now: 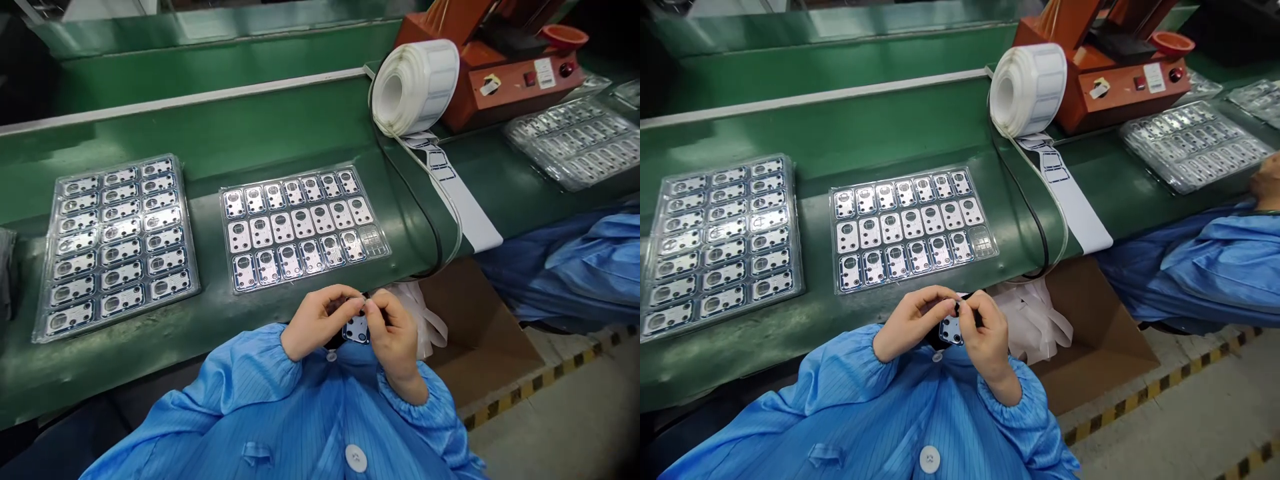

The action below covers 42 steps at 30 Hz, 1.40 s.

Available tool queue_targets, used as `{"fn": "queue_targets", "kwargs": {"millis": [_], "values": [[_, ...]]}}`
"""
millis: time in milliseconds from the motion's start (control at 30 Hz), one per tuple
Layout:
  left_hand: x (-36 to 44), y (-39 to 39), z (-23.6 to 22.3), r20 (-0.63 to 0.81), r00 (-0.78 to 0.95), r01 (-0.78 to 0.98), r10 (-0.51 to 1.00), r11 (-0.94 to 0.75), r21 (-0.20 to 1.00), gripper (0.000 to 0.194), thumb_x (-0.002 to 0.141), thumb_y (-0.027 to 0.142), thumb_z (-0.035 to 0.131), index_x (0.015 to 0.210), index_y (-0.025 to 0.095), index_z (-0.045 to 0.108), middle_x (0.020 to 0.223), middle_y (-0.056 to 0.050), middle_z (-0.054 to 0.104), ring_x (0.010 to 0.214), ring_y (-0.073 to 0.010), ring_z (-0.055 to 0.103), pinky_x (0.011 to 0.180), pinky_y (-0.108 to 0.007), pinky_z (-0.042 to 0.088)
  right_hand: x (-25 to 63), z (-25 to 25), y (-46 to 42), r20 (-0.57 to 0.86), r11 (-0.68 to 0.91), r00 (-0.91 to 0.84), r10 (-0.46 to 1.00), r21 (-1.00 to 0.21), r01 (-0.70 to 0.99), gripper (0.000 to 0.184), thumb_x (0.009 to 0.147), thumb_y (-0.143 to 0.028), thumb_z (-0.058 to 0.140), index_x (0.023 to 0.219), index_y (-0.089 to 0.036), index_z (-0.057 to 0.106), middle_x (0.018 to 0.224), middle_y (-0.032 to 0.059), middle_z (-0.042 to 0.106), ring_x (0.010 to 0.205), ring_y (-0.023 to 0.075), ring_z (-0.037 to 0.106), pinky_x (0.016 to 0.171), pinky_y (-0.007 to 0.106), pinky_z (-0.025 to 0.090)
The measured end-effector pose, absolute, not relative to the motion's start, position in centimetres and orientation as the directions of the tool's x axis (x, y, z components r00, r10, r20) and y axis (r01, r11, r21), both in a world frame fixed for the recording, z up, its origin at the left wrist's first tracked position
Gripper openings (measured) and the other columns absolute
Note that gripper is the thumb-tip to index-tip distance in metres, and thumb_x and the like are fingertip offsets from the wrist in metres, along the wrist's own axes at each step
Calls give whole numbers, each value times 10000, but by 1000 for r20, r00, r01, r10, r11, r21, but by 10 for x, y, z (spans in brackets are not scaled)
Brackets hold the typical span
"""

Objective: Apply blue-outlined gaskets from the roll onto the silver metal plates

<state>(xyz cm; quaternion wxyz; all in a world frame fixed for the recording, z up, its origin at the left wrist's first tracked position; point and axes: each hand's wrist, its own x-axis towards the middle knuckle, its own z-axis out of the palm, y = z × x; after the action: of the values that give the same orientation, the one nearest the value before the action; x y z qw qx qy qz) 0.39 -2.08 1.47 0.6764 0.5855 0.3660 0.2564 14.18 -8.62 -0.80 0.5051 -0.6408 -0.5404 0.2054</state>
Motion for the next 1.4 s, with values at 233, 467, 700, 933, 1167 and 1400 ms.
{"fn": "queue_targets", "kwargs": {"millis": [233,467,700,933,1167,1400], "values": [[-1,4,43,-108,580,273,808,-67,960,286,918,365,539,716,171,599,706,-10,633,699,-135,568,671,-248,444,146,-14,-84,278,176,250,928,-914,365,252,953,-338,517,772,-203,629,630,-23,554,550,116,504,516,248,402],[52,69,43,-8,502,383,865,-213,899,263,968,352,442,828,179,583,807,-10,675,632,-117,590,653,-244,464,176,-36,-97,324,119,522,789,-914,388,257,956,-345,523,804,-208,677,613,-23,558,508,116,507,484,241,421],[96,99,19,70,513,602,856,-416,681,247,955,254,484,801,163,654,829,-81,703,820,-220,634,850,-373,480,202,-50,-116,296,41,636,712,-922,384,343,938,-436,540,732,-198,676,536,-26,527,454,120,477,425,240,393],[74,74,12,280,590,630,757,-649,427,231,945,225,522,1079,142,692,1129,-147,678,1036,-303,555,965,-499,452,227,-67,-120,169,-105,740,650,-945,308,487,896,-614,520,744,-182,685,538,-23,506,495,118,470,494,252,403],[44,1,9,273,786,313,555,-737,599,197,979,249,508,1092,175,652,1046,-71,706,975,-192,632,871,-323,529,315,-111,-70,44,-151,891,452,-981,125,501,957,-598,414,879,-154,630,623,-32,501,517,100,440,473,242,372],[53,-24,-24,-49,873,349,485,-553,757,203,964,232,505,1042,190,688,1019,-46,743,950,-191,686,865,-315,535,413,-143,-14,-114,-290,825,554,-955,63,311,964,-383,565,1216,-204,602,1265,85,606,1053,194,624,901,403,553]]}}
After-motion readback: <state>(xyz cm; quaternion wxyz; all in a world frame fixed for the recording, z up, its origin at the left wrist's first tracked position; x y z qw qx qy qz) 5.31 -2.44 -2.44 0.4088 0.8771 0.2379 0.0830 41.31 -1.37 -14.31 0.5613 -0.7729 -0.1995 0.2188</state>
